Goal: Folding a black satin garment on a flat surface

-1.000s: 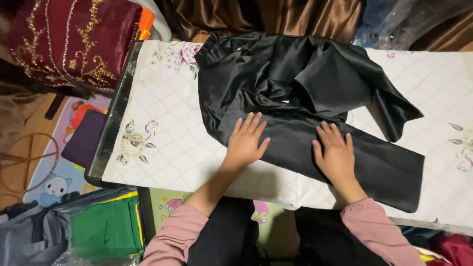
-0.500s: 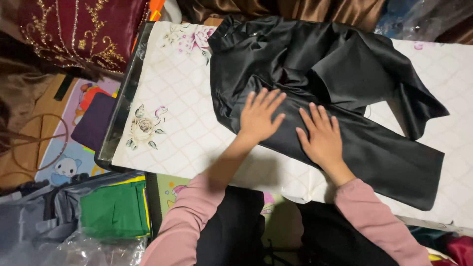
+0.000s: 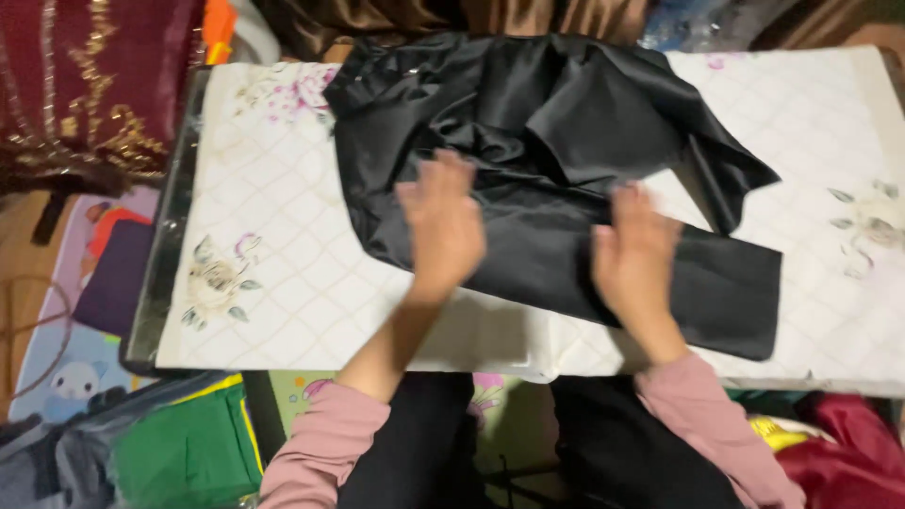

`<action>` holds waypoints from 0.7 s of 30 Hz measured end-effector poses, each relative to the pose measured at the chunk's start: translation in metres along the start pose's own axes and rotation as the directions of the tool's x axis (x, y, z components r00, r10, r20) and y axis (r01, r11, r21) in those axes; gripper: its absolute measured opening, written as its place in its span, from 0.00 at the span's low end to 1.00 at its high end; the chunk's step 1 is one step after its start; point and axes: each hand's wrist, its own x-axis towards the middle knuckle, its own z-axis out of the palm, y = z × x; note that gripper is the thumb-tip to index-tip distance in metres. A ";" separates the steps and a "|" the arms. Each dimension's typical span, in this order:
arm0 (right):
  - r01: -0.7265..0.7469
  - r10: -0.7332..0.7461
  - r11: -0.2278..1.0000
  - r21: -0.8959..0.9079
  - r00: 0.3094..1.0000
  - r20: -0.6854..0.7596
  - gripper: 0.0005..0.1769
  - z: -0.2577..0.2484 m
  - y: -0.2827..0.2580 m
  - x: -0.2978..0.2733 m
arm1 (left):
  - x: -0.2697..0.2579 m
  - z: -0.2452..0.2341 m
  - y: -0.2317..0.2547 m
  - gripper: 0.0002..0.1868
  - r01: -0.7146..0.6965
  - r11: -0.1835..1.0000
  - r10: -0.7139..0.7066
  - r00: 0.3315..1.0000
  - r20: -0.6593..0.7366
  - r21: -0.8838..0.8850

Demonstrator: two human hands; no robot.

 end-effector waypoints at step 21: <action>-0.425 0.461 0.873 -0.241 0.879 0.119 0.32 -0.023 0.125 -0.074 | -0.055 0.122 0.041 0.30 -0.121 0.990 0.120 0.993 0.025 0.071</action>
